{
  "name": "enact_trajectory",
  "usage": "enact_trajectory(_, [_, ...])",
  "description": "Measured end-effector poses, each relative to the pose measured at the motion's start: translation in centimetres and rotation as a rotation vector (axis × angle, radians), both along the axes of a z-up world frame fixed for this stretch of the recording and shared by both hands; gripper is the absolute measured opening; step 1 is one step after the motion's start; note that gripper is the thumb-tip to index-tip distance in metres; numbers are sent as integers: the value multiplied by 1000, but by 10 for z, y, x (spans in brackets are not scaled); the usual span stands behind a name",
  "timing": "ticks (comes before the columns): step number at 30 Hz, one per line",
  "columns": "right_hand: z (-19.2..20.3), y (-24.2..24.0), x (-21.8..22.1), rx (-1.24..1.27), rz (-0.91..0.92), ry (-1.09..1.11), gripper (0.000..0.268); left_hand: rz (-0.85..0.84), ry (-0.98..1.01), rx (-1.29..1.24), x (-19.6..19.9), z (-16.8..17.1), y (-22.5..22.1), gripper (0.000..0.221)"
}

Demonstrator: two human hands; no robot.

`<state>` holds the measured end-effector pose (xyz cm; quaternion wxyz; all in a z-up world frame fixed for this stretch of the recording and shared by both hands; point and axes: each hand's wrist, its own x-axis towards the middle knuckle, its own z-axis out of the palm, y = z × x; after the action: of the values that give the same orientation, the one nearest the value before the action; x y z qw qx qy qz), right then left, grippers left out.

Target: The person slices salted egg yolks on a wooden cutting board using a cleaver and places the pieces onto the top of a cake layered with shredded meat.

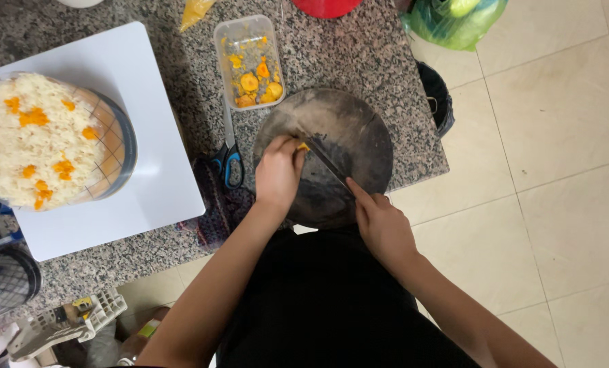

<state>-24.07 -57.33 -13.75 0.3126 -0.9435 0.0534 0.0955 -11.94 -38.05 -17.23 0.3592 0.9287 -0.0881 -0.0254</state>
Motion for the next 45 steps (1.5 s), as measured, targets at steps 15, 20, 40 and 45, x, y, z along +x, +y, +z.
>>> enact_trajectory(15, [0, 17, 4, -95, -54, 180, 45, -49, 2, 139, 13, -3, -7, 5])
enact_trajectory(20, [4, 13, -5, -65, -29, 95, 48, -73, 3, 237, 18, -6, -7, 4])
enact_trajectory(40, [0, 9, 7, -34, -39, 121, 44, -59, 40, 205, 19, 1, -9, 6])
enact_trajectory(45, [8, 9, -1, -41, -44, 178, 44, -61, 86, 209, 18, 2, -6, 5])
